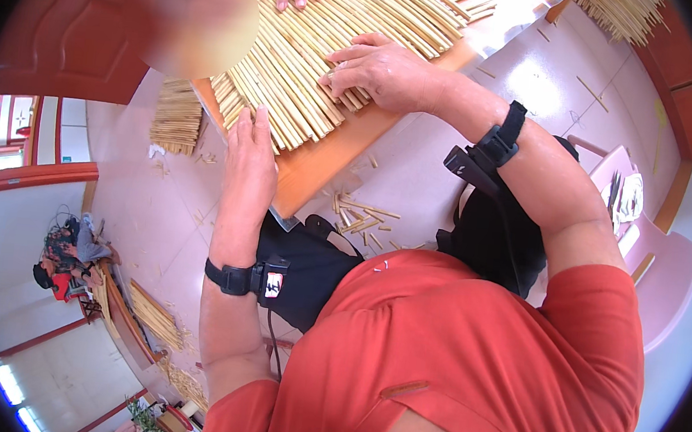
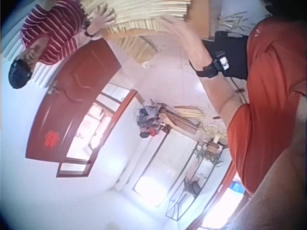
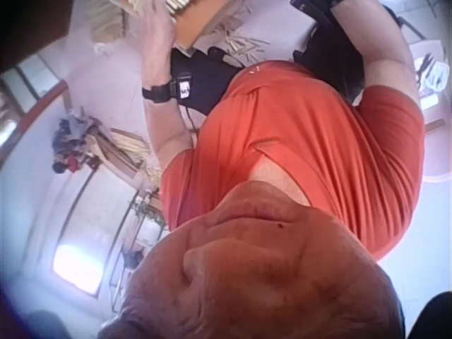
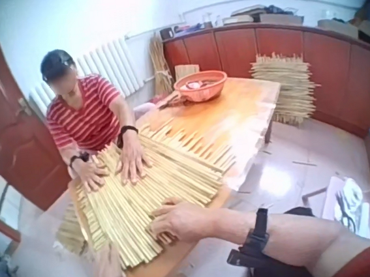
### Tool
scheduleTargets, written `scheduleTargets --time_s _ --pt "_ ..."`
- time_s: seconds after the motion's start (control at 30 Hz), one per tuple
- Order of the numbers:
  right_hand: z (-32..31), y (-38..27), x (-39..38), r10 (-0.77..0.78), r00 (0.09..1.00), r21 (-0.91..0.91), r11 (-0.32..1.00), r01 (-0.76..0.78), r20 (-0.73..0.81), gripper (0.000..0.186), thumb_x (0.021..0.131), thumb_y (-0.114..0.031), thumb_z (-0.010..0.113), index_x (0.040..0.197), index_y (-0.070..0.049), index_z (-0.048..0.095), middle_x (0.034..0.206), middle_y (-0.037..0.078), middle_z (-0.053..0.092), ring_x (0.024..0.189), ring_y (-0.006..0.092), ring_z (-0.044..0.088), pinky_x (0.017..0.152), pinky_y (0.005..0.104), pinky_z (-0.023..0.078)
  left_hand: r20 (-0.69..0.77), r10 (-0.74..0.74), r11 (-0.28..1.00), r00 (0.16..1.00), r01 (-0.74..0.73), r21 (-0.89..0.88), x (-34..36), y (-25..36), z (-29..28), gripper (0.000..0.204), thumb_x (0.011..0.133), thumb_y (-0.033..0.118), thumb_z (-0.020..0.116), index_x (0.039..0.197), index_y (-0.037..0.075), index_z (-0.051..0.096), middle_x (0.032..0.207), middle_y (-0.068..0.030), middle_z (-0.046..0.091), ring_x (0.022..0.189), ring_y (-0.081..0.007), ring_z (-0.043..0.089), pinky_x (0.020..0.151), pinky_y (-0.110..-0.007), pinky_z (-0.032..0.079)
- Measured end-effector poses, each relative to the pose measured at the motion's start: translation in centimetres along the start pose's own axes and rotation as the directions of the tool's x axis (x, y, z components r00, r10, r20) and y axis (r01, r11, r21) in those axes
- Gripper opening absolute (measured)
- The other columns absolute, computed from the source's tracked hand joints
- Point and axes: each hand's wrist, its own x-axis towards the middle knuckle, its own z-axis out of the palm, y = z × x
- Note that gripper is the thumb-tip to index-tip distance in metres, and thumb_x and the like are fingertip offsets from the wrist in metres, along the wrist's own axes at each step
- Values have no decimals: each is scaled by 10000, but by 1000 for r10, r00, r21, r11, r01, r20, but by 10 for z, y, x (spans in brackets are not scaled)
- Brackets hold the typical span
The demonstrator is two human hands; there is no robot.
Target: The person is assembling or weaving a mat using wooden sticks, thread, and a needle.
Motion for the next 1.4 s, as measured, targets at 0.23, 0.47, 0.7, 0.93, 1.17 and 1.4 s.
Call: scheduleTargets --time_s 0.23,0.47,0.7,0.93,1.17,1.4 --pt "-24 11 -9 3 977 -31 999 -10 -215 306 764 18 606 1016 -137 682 1141 66 674 1140 238 596 1013 429 425 151 -112 994 982 113 7 -10 4 -9 652 745 -111 569 1369 -43 392 1273 -246 478 1126 -393 484 971 -454 425" --pt "-87 84 -65 484 706 -207 729 -652 -517 321 928 -266 552 1222 -159 620 1285 95 599 1191 259 554 1033 427 393 50 -97 990 994 101 -98 -11 -6 -3 843 701 -115 580 1473 115 329 1416 -277 376 1303 -457 360 1097 -482 309" --pt "-57 71 -26 620 763 -310 700 -643 -184 521 938 -492 444 1360 -198 521 1279 141 561 1262 302 465 1069 480 307 113 -67 994 991 75 -73 6 1 -3 857 699 -127 588 1468 166 345 1285 -269 449 1194 -463 434 1010 -499 391" --pt "-42 84 -26 512 814 -419 698 -581 -274 425 951 -405 444 1323 -236 562 1185 127 563 1180 290 492 998 466 350 -5 -68 996 998 68 48 -1 5 5 826 702 -173 553 1450 139 391 1120 -204 547 1046 -410 535 889 -468 460" --pt "-44 91 -27 499 830 -455 696 -555 -250 418 946 -408 449 1326 -266 551 1188 84 557 1186 267 475 992 472 346 -104 26 992 994 -12 128 2 0 6 669 756 -92 573 1391 91 464 968 -146 578 961 -333 591 800 -418 514" --pt "-55 79 -24 600 793 -480 667 -570 -108 435 984 -404 398 1403 -305 462 1266 87 516 1226 280 458 1019 471 353 -60 -13 994 998 20 106 -3 -1 5 740 729 -118 585 1418 106 436 1021 -152 606 974 -351 590 831 -431 490"
